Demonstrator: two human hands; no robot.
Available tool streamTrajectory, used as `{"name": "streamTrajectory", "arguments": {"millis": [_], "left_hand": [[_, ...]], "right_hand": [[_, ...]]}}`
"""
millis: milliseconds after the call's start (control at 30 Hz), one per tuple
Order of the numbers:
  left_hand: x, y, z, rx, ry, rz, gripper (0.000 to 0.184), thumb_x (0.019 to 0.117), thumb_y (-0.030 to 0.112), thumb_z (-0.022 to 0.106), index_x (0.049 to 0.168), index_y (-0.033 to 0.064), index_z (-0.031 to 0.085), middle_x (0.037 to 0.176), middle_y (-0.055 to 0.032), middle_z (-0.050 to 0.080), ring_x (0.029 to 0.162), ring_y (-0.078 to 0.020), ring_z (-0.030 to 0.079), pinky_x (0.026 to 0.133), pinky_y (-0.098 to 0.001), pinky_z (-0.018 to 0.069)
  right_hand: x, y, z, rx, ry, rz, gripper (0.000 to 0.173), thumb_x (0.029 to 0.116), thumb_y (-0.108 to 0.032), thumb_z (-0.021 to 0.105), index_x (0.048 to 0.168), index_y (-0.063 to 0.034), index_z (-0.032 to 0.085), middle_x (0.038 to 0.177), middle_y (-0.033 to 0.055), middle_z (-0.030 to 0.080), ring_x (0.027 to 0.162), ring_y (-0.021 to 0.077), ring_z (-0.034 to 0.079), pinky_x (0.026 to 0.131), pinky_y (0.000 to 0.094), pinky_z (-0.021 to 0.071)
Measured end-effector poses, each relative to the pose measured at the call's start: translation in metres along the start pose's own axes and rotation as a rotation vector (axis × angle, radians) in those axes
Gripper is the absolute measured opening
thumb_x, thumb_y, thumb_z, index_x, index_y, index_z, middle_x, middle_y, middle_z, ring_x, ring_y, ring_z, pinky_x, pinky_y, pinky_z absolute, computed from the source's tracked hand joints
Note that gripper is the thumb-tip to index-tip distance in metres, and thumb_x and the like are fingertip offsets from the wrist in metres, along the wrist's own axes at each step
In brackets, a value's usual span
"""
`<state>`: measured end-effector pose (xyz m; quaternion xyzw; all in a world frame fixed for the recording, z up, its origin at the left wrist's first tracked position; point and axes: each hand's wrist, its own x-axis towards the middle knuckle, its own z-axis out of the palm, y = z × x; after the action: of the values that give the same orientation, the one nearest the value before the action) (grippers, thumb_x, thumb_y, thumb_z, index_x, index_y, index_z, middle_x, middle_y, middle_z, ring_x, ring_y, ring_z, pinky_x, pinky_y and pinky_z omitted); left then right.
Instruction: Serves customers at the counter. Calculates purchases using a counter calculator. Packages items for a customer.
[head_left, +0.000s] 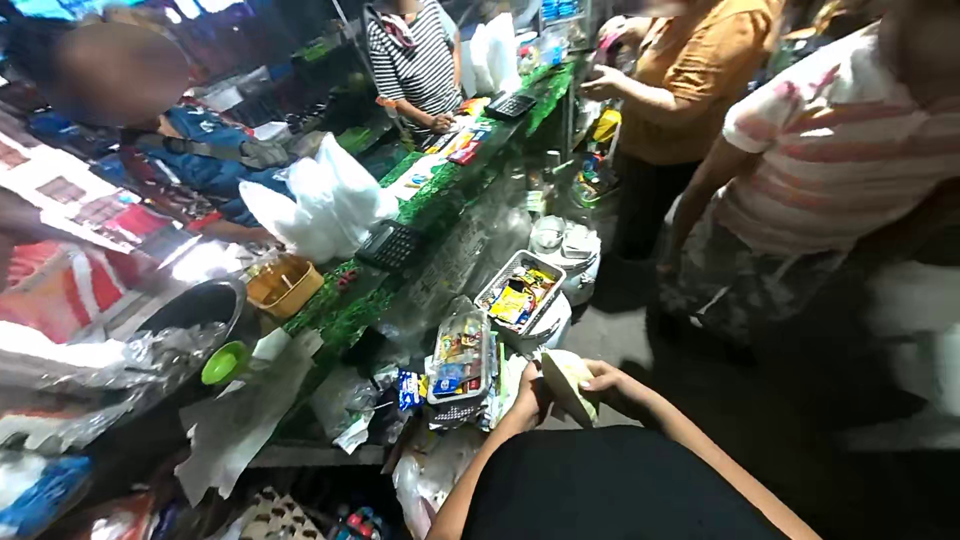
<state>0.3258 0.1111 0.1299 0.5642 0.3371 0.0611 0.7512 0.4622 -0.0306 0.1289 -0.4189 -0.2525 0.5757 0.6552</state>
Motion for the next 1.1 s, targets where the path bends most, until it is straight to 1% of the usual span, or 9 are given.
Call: {"name": "streamTrajectory", "arguments": {"millis": [167, 333, 467, 533, 633, 800, 900, 1000, 1100], "left_hand": [[0.001, 0.007, -0.023, 0.021, -0.097, -0.101, 0.045, 0.1010, 0.012, 0.062, 0.142, -0.0004, 0.047, 0.115, -0.0128, 0.068, 0.095, -0.0148, 0.068, 0.085, -0.0343, 0.0575], [0.013, 0.003, -0.056, 0.618, -0.002, -0.020, 0.026, 0.0967, 0.010, 0.062, 0.120, -0.0011, 0.067, 0.110, -0.0171, 0.069, 0.092, -0.0231, 0.067, 0.084, -0.0444, 0.0557], [0.023, 0.014, -0.027, 0.904, 0.132, 0.046, 0.022, 0.0953, 0.012, 0.064, 0.113, 0.0019, 0.074, 0.118, -0.0181, 0.070, 0.114, -0.0300, 0.065, 0.103, -0.0500, 0.0494], [0.030, 0.015, -0.007, 0.916, 0.146, 0.220, 0.026, 0.0882, -0.002, 0.063, 0.113, -0.0042, 0.071, 0.132, -0.0222, 0.062, 0.126, -0.0332, 0.057, 0.110, -0.0460, 0.0454], [0.045, 0.014, 0.015, 0.777, 0.046, 0.424, 0.031, 0.0862, -0.011, 0.060, 0.116, -0.0046, 0.066, 0.129, -0.0209, 0.064, 0.123, -0.0297, 0.061, 0.106, -0.0434, 0.0503], [0.064, 0.021, 0.053, 0.714, -0.143, 0.337, 0.049, 0.0813, -0.014, 0.063, 0.130, -0.0063, 0.056, 0.131, -0.0275, 0.059, 0.124, -0.0373, 0.058, 0.108, -0.0503, 0.0470], [0.074, 0.024, 0.076, 0.668, -0.119, 0.190, 0.053, 0.0810, -0.002, 0.070, 0.132, -0.0049, 0.055, 0.136, -0.0296, 0.053, 0.129, -0.0392, 0.052, 0.109, -0.0508, 0.0442], [0.084, 0.035, 0.096, 0.609, -0.095, 0.040, 0.045, 0.0923, 0.017, 0.070, 0.131, -0.0036, 0.060, 0.126, -0.0245, 0.065, 0.119, -0.0333, 0.063, 0.105, -0.0505, 0.0482], [0.103, 0.044, 0.108, 0.404, -0.006, -0.116, 0.051, 0.1014, 0.039, 0.061, 0.125, -0.0061, 0.061, 0.112, -0.0235, 0.067, 0.103, -0.0314, 0.067, 0.095, -0.0508, 0.0530]], "right_hand": [[-0.021, -0.025, -0.005, -0.096, 0.032, 0.073, 0.048, 0.0798, -0.023, 0.070, 0.124, -0.0048, 0.063, 0.105, 0.0042, 0.074, 0.094, 0.0124, 0.071, 0.087, 0.0350, 0.0598], [-0.055, -0.043, -0.029, -0.119, 0.288, 0.052, 0.039, 0.0873, -0.017, 0.057, 0.123, -0.0021, 0.060, 0.100, 0.0052, 0.073, 0.088, 0.0134, 0.071, 0.083, 0.0358, 0.0606], [-0.068, -0.044, -0.049, -0.123, 0.469, 0.031, 0.033, 0.0945, -0.012, 0.055, 0.125, 0.0012, 0.058, 0.100, 0.0086, 0.072, 0.087, 0.0157, 0.071, 0.080, 0.0362, 0.0607], [-0.072, -0.043, -0.057, -0.118, 0.522, 0.004, 0.035, 0.0934, -0.012, 0.056, 0.125, 0.0020, 0.058, 0.101, 0.0104, 0.072, 0.087, 0.0174, 0.071, 0.080, 0.0376, 0.0611], [-0.083, -0.051, -0.068, -0.139, 0.585, -0.022, 0.035, 0.0935, -0.012, 0.058, 0.125, 0.0024, 0.059, 0.101, 0.0109, 0.072, 0.087, 0.0173, 0.071, 0.080, 0.0371, 0.0613], [-0.093, -0.062, -0.091, -0.067, 0.767, -0.210, 0.036, 0.0962, -0.011, 0.056, 0.130, 0.0025, 0.055, 0.101, 0.0086, 0.071, 0.086, 0.0142, 0.072, 0.076, 0.0344, 0.0625], [-0.089, -0.066, -0.107, 0.222, 0.679, -0.453, 0.058, 0.0829, -0.027, 0.077, 0.130, -0.0068, 0.051, 0.107, 0.0080, 0.072, 0.095, 0.0198, 0.073, 0.085, 0.0438, 0.0629], [-0.065, -0.074, -0.095, 0.601, 0.407, -0.544, 0.067, 0.0578, -0.037, 0.095, 0.116, -0.0125, 0.071, 0.111, 0.0141, 0.075, 0.105, 0.0311, 0.073, 0.097, 0.0555, 0.0578], [-0.026, -0.058, -0.097, 0.653, 0.117, -0.520, 0.068, 0.0588, -0.049, 0.091, 0.116, -0.0167, 0.075, 0.119, 0.0109, 0.075, 0.111, 0.0281, 0.071, 0.100, 0.0510, 0.0563]]}}
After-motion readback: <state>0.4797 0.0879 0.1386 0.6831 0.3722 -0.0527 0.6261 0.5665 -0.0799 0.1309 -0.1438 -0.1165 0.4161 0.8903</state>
